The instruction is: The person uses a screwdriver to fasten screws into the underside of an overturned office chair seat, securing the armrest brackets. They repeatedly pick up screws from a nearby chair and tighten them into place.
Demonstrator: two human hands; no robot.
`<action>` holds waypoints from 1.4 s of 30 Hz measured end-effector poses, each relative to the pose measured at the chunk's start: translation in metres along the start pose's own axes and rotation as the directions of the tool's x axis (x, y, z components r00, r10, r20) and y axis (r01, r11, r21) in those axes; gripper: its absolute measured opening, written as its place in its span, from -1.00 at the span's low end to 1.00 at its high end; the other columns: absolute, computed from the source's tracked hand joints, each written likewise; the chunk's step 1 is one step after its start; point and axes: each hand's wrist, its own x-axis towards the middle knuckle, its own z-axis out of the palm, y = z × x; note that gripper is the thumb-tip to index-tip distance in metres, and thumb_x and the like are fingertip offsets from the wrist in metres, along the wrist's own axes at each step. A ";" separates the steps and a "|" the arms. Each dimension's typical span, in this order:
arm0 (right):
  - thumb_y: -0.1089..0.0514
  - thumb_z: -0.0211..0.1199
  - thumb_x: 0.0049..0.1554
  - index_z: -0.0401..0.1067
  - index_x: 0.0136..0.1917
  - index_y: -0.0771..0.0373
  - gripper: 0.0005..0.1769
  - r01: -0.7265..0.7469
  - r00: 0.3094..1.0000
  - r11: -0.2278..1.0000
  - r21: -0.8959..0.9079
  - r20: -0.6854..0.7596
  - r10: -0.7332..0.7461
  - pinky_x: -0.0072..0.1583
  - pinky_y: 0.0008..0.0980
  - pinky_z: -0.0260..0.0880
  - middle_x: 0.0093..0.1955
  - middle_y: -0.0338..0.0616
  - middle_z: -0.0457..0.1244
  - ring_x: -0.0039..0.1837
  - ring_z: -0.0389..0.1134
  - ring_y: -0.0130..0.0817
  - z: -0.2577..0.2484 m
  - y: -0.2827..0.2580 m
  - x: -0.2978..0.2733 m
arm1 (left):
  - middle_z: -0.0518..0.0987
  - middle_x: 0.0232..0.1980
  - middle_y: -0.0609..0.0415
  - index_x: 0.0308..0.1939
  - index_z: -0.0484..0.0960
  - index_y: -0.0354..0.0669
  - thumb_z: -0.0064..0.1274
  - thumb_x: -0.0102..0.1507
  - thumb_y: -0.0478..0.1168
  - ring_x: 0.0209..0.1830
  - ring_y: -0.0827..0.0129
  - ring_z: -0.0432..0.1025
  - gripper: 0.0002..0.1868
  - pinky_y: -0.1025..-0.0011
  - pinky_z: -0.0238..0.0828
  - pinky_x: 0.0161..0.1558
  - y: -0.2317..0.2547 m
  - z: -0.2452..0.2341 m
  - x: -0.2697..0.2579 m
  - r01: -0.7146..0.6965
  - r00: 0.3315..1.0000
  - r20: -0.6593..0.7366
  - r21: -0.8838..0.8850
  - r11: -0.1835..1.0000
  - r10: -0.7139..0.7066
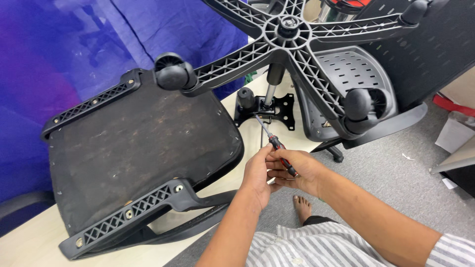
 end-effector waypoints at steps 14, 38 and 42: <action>-0.05 0.35 0.08 0.52 -0.05 0.22 -0.68 -0.078 0.995 0.959 -0.272 -0.082 0.058 0.10 -0.23 0.49 -0.05 -0.09 0.40 -0.02 0.43 -0.30 -0.148 -0.043 0.032 | 0.55 -0.34 0.06 -0.15 0.54 -0.06 0.03 0.24 0.09 -0.29 0.25 0.49 -0.68 0.16 0.49 -0.17 -0.041 0.127 0.077 0.016 1.000 -0.013 0.087 0.996 -0.015; 0.05 0.36 0.09 0.54 -0.24 0.20 -0.81 -0.168 0.985 0.898 -0.406 -0.037 0.167 -0.20 -0.43 0.23 -0.43 -0.29 0.24 -0.37 0.19 -0.51 -0.311 -0.058 0.128 | 0.47 -0.44 0.16 -0.33 0.55 -0.08 -0.04 0.32 0.12 -0.51 0.43 0.33 -0.63 0.27 0.46 -0.22 -0.100 0.230 0.200 0.072 0.986 -0.164 0.172 0.982 -0.044; 0.04 0.34 0.12 0.53 -0.24 0.16 -0.81 -0.187 0.982 0.940 -0.286 -0.045 0.182 -0.18 -0.44 0.25 -0.39 -0.31 0.30 -0.34 0.26 -0.52 -0.320 -0.061 0.145 | 0.51 -0.45 0.16 -0.33 0.59 -0.10 -0.06 0.32 0.08 -0.53 0.44 0.31 -0.65 0.27 0.45 -0.26 -0.102 0.234 0.227 0.066 0.986 -0.161 0.167 0.984 -0.039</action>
